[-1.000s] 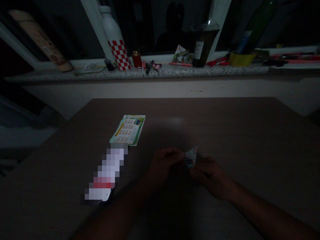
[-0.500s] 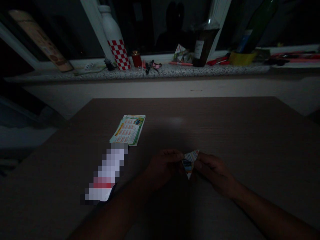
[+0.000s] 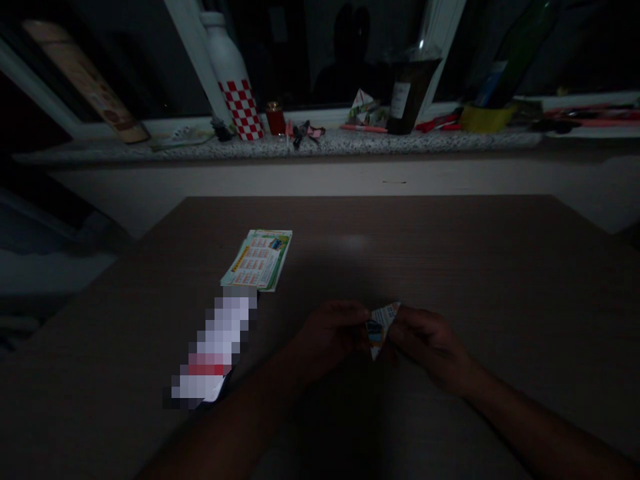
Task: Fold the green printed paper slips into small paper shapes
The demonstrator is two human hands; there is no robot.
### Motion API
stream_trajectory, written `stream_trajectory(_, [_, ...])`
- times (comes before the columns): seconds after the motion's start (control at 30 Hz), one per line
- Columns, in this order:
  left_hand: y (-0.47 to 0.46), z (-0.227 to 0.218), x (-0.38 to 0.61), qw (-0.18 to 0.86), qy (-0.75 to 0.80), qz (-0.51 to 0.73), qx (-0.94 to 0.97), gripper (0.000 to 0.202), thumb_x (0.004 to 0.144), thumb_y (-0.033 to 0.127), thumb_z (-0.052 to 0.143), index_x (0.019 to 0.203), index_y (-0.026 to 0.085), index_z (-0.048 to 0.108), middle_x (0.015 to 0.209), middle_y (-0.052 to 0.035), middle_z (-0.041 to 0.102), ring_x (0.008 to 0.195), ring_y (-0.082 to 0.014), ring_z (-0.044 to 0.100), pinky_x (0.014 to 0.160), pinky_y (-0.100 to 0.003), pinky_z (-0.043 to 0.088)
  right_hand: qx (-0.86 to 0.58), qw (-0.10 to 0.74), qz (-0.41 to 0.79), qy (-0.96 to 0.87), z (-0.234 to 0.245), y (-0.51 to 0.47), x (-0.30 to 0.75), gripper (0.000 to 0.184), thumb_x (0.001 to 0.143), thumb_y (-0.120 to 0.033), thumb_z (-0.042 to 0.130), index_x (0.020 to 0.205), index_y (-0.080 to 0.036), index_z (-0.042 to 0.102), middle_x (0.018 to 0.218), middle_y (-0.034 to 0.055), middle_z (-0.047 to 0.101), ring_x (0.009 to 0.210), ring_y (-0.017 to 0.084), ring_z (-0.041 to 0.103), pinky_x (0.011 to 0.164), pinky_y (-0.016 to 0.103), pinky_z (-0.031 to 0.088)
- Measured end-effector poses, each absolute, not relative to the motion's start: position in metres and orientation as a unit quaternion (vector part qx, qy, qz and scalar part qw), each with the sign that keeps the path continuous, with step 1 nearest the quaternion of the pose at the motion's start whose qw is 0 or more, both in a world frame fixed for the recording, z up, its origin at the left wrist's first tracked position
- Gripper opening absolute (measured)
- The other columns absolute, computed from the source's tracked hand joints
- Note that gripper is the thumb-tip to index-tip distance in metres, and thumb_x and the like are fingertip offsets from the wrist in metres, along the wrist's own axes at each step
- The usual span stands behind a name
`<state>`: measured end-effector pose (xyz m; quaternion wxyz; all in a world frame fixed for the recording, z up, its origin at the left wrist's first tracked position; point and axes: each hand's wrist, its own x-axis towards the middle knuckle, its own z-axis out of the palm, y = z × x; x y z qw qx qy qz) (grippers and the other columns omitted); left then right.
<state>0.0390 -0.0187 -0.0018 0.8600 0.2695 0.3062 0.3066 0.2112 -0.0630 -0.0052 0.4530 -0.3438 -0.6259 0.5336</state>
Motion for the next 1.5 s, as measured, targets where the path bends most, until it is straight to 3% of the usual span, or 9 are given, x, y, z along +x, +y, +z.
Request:
stream_trajectory(0.4, [-0.019, -0.004, 0.041, 0.836, 0.326, 0.322, 0.301, 0.024, 0.061, 0.028, 0.078, 0.061, 0.012, 0.061, 0.056, 0.0007, 0.057, 0.051, -0.0102, 0.054, 0.051, -0.023, 0.041, -0.358, 0.446, 0.551, -0.607, -0.006, -0.062, 0.214, 0.025, 0.092, -0.036, 0.052, 0.083, -0.018, 0.066, 0.064, 0.0000, 0.058, 0.055, 0.009, 0.051, 0.051, 0.020, 0.042])
stream_trajectory(0.6, [-0.022, -0.003, 0.040, 0.702, 0.389, 0.379, 0.461, 0.021, 0.068, 0.030, 0.072, 0.061, 0.013, 0.062, 0.055, 0.0019, 0.056, 0.052, -0.0088, 0.048, 0.054, -0.022, 0.036, -0.412, 0.466, 0.516, -0.589, -0.014, -0.058, 0.214, 0.027, 0.085, -0.037, 0.061, 0.068, -0.017, 0.061, 0.055, -0.0027, 0.054, 0.048, 0.008, 0.046, 0.046, 0.018, 0.038])
stream_trajectory(0.73, [-0.027, 0.001, 0.039, 0.642, 0.378, 0.371, 0.555, 0.024, 0.075, 0.033, 0.066, 0.062, 0.013, 0.060, 0.057, 0.0024, 0.053, 0.055, -0.0093, 0.046, 0.055, -0.022, 0.035, -0.410, 0.458, 0.519, -0.594, -0.015, -0.055, 0.213, 0.018, 0.080, -0.031, 0.066, 0.070, -0.016, 0.064, 0.061, -0.0002, 0.060, 0.055, 0.010, 0.055, 0.051, 0.019, 0.042])
stream_trajectory(1.0, [-0.026, -0.003, 0.036, 0.565, 0.360, 0.345, 0.657, 0.022, 0.083, 0.032, 0.059, 0.070, 0.015, 0.060, 0.065, 0.0017, 0.055, 0.064, -0.0115, 0.050, 0.061, -0.022, 0.037, -0.434, 0.440, 0.510, -0.598, -0.018, -0.054, 0.215, 0.011, 0.076, -0.023, 0.064, 0.068, -0.016, 0.061, 0.058, -0.0015, 0.057, 0.052, 0.010, 0.051, 0.049, 0.020, 0.040])
stream_trajectory(1.3, [-0.028, 0.000, 0.035, 0.401, 0.358, 0.320, 0.780, 0.025, 0.091, 0.030, 0.047, 0.077, 0.018, 0.063, 0.071, -0.0018, 0.059, 0.066, -0.0141, 0.051, 0.065, -0.025, 0.034, -0.449, 0.443, 0.480, -0.609, -0.019, -0.054, 0.212, 0.007, 0.076, -0.021, 0.057, 0.071, -0.017, 0.060, 0.058, -0.0018, 0.055, 0.051, 0.010, 0.049, 0.048, 0.021, 0.039])
stream_trajectory(1.5, [-0.028, -0.004, 0.037, 0.384, 0.365, 0.310, 0.790, 0.026, 0.092, 0.030, 0.045, 0.076, 0.018, 0.063, 0.070, -0.0020, 0.058, 0.064, -0.0148, 0.051, 0.064, -0.025, 0.032, -0.464, 0.439, 0.473, -0.607, -0.019, -0.053, 0.210, 0.008, 0.071, -0.014, 0.053, 0.066, -0.018, 0.058, 0.054, -0.0022, 0.056, 0.048, 0.011, 0.051, 0.046, 0.021, 0.039])
